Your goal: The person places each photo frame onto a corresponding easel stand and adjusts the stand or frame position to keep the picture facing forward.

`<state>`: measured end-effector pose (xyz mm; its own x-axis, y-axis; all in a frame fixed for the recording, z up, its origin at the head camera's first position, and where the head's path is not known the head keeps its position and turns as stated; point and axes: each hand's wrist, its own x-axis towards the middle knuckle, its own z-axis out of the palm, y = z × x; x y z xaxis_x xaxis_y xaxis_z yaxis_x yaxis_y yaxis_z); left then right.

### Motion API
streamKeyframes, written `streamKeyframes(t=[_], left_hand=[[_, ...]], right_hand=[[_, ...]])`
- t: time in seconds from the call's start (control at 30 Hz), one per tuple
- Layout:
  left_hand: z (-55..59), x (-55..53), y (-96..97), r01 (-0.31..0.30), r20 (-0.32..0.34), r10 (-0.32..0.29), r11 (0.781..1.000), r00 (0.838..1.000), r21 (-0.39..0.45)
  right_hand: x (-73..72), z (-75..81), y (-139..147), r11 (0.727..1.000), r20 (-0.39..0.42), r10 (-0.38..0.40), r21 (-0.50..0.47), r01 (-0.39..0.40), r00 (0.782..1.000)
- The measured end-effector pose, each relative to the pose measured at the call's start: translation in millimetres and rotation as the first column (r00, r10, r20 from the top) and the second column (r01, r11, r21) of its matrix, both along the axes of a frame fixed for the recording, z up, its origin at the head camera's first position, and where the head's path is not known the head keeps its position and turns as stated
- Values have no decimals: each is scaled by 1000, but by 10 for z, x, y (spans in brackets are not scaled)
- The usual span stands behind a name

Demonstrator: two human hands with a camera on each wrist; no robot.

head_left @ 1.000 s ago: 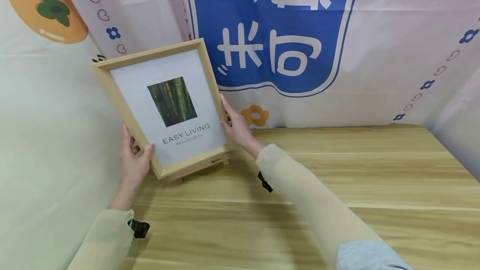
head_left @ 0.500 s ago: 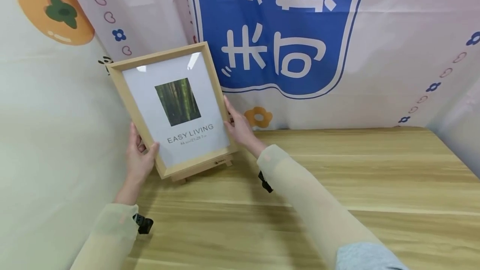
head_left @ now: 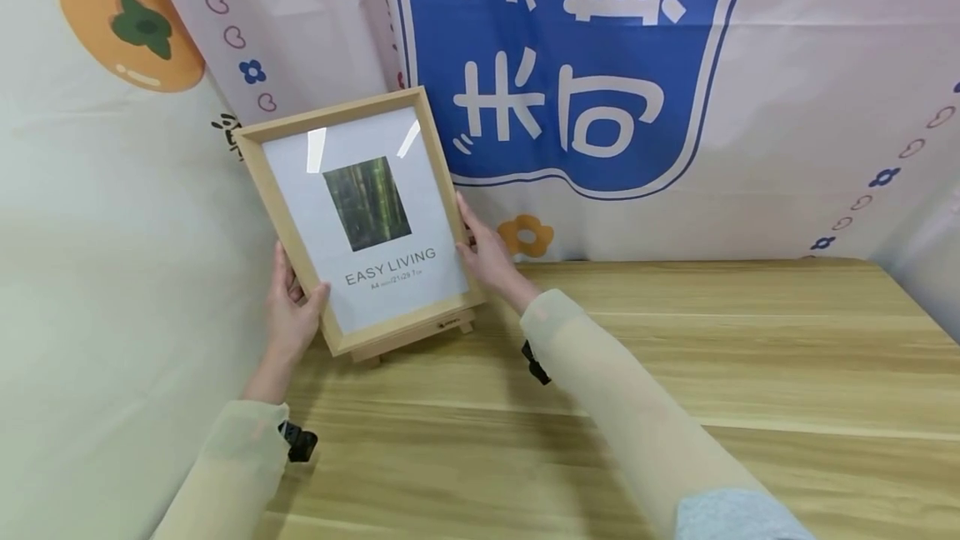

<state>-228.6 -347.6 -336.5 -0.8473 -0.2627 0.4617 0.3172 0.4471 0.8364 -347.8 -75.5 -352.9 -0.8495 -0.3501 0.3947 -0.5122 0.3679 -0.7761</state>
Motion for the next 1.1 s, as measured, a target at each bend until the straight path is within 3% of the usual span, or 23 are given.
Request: streamKeyframes(t=[0.13,0.27,0.47,0.6,0.7,0.87,0.97,1.1], left_hand=[[-47,-51,-24,-10,20,9,999,1000,42],[-186,-96,-108,-44,52,41,997,998,70],[-360,17,-171,-63,110,61,998,992,14],[-444,133,-202,-20,171,26,999,985,-35],[-528,200,-211,40,240,-20,996,971,-78],[-696,233,-144,138,272,-119,989,955,-52],[-781,247,-86,153,281,-146,988,948,-2],[-828,273,-25,126,327,-129,992,936,31]], right_hand=[[-12,-23,66,999,4,34,14,-34,999],[11,-101,168,995,15,83,52,-84,996],[133,-251,360,993,50,109,32,-110,993],[216,-354,446,989,99,142,21,-144,985],[246,-446,462,985,139,163,40,-170,977],[265,-567,409,988,177,125,68,-139,976],[294,-611,355,987,186,140,51,-152,972],[330,-644,281,976,202,216,-19,-216,955]])
